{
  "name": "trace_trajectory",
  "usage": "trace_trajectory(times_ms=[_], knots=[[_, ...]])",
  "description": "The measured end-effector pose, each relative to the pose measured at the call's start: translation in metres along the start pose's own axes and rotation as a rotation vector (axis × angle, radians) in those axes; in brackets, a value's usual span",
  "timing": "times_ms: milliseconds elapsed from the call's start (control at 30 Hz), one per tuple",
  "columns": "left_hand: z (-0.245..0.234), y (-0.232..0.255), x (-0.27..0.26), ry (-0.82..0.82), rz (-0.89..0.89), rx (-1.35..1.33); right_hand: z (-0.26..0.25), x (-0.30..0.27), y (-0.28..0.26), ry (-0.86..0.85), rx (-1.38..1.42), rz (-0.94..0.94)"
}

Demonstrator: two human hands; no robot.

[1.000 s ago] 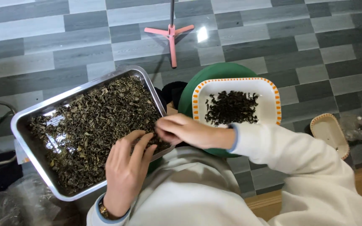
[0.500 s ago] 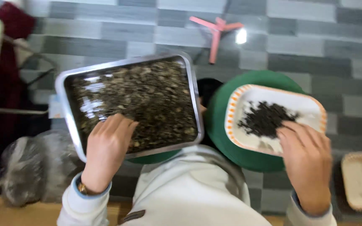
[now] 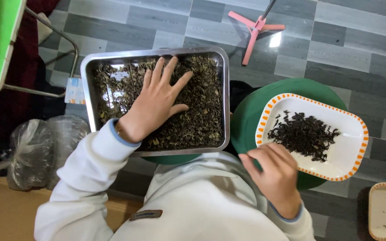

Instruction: Manually sorting dried tea leaves by picking out stems or unwanted pieces from a metal tray and placing them into a separate bowl.

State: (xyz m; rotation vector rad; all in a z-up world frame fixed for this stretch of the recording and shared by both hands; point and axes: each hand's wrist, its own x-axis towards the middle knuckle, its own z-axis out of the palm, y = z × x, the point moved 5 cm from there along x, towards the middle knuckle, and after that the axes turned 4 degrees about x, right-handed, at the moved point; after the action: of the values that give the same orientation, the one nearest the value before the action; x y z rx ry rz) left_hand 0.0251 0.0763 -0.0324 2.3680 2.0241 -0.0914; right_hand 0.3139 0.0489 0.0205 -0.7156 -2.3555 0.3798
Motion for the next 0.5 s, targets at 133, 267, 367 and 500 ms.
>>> trace_trajectory(times_ms=[133,267,367,500], knots=[[0.016,0.007,0.000,-0.088,-0.003,-0.001,0.009,0.009,-0.008,-0.026,0.095,-0.014],[0.008,0.010,-0.007,0.095,0.027,0.146,0.019,0.006,-0.005,-0.042,0.109,-0.025],[-0.009,0.013,-0.012,0.125,0.030,0.156,0.026,0.004,0.001,0.002,0.089,-0.033],[-0.025,0.013,-0.016,0.123,0.042,0.162,0.030,0.003,0.003,0.041,0.080,-0.041]])
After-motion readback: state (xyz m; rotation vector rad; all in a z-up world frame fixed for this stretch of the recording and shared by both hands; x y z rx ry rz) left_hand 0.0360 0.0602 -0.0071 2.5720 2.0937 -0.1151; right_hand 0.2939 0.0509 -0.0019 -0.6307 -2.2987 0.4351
